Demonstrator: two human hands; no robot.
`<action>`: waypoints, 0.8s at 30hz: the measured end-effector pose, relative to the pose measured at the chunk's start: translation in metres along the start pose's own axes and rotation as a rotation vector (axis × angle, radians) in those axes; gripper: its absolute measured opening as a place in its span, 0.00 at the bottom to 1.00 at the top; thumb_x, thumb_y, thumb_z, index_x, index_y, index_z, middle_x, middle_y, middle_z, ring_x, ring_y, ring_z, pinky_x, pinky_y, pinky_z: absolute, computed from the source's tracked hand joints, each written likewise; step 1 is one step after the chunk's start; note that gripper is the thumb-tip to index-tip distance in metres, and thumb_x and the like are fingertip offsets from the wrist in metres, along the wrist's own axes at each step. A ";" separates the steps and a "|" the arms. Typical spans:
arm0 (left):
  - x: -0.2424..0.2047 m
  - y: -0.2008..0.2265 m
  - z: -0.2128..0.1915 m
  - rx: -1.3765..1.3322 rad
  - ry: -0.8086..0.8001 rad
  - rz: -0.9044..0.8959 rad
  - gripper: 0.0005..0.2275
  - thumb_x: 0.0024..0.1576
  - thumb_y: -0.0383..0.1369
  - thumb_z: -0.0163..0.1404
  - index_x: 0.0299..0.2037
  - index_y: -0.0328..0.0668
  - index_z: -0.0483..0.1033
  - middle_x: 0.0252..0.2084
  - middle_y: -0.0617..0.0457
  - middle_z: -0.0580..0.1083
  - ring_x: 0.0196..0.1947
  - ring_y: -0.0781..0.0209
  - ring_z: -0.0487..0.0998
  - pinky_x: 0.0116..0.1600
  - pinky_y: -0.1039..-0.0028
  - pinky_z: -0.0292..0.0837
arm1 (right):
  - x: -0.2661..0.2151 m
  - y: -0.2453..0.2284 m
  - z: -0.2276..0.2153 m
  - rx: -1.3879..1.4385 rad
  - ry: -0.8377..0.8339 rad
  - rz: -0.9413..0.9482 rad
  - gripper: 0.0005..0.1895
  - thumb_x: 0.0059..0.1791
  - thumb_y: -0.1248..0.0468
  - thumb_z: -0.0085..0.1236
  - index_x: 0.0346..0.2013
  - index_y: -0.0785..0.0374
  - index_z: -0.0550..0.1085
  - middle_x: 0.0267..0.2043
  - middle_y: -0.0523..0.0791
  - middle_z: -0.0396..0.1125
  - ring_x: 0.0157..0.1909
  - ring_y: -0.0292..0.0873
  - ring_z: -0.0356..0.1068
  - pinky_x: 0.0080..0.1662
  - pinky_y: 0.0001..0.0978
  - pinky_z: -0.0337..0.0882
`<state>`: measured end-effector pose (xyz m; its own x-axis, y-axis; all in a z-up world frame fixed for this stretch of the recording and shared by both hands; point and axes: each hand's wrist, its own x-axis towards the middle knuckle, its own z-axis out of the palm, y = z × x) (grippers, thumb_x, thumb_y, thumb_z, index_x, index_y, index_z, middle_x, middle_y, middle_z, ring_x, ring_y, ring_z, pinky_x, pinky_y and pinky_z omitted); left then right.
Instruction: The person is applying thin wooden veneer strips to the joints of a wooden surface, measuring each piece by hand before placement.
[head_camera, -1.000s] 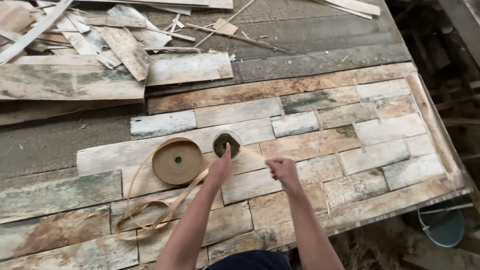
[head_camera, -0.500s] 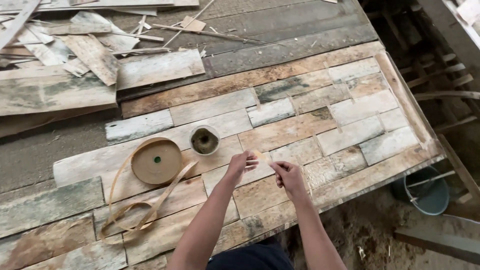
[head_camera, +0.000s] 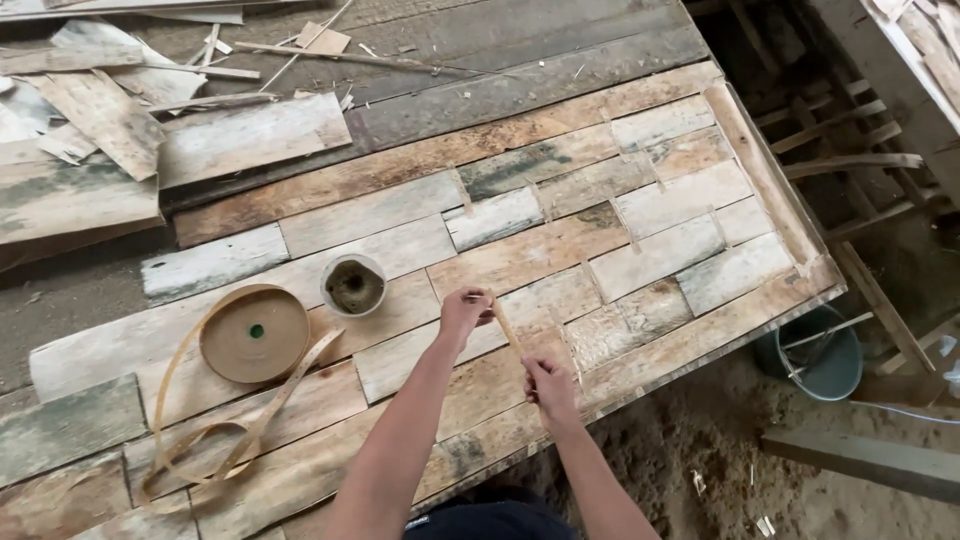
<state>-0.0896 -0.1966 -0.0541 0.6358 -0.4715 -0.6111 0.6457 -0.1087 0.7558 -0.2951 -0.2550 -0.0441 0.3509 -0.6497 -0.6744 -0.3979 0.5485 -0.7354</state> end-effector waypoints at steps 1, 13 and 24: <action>0.006 -0.003 0.001 0.000 0.002 0.000 0.14 0.53 0.25 0.59 0.48 0.31 0.76 0.39 0.37 0.79 0.31 0.48 0.84 0.38 0.64 0.88 | -0.006 -0.006 0.002 -0.001 -0.001 0.001 0.05 0.50 0.63 0.63 0.33 0.62 0.77 0.18 0.43 0.61 0.15 0.37 0.64 0.17 0.24 0.64; 0.073 -0.027 -0.008 0.849 0.141 0.213 0.04 0.51 0.37 0.61 0.35 0.57 0.86 0.43 0.55 0.71 0.55 0.51 0.73 0.57 0.62 0.76 | 0.019 0.011 0.011 -0.014 0.013 0.105 0.09 0.48 0.62 0.67 0.36 0.65 0.79 0.25 0.41 0.57 0.21 0.34 0.64 0.18 0.21 0.64; 0.069 -0.013 0.011 1.023 0.254 0.140 0.03 0.52 0.39 0.63 0.34 0.59 0.86 0.50 0.51 0.66 0.61 0.47 0.66 0.63 0.66 0.72 | 0.025 -0.004 0.009 0.042 -0.028 0.178 0.07 0.51 0.60 0.61 0.38 0.60 0.79 0.24 0.39 0.56 0.22 0.34 0.62 0.21 0.20 0.58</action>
<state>-0.0596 -0.2375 -0.1035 0.8228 -0.3531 -0.4454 -0.0276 -0.8075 0.5892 -0.2770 -0.2684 -0.0585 0.3019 -0.5254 -0.7955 -0.4206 0.6754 -0.6057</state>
